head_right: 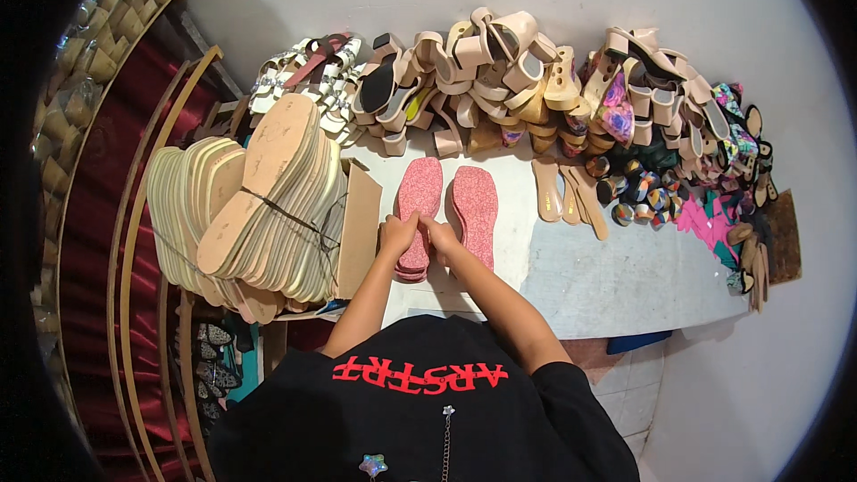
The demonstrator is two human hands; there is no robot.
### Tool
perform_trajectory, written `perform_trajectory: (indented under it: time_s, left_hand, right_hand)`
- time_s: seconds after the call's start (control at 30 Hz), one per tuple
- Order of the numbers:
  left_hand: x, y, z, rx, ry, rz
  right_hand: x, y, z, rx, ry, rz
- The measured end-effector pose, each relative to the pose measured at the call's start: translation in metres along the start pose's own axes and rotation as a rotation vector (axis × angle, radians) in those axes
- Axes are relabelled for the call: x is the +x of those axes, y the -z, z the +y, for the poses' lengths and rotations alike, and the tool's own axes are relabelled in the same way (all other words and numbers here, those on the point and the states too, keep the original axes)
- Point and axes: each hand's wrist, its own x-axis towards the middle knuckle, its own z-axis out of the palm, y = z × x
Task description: Inspecting and sorting various shoe components including insoles and outsoles.
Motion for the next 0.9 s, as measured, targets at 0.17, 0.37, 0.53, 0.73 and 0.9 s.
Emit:
perform_trajectory:
  time_s: [0.17, 0.37, 0.53, 0.73, 0.9]
  left_hand:
    - [0.021, -0.006, -0.012, -0.214, 0.138, -0.184]
    - [0.03, -0.023, -0.035, -0.634, 0.221, -0.287]
    - [0.013, -0.019, -0.018, -0.708, 0.041, -0.192]
    - [-0.02, -0.008, 0.0, -0.734, -0.466, -0.08]
    - [-0.025, -0.01, -0.022, -0.83, -0.727, -0.173]
  right_hand:
    - [0.019, 0.003, 0.003, 0.253, -0.163, -0.11]
    - [-0.002, -0.009, -0.008, 0.071, -0.124, -0.288]
    - [-0.016, 0.002, -0.013, 0.064, 0.101, -0.273]
    - [-0.035, 0.019, -0.019, -0.03, 0.433, -0.056]
    - [-0.054, 0.01, -0.013, -0.113, 0.652, -0.088]
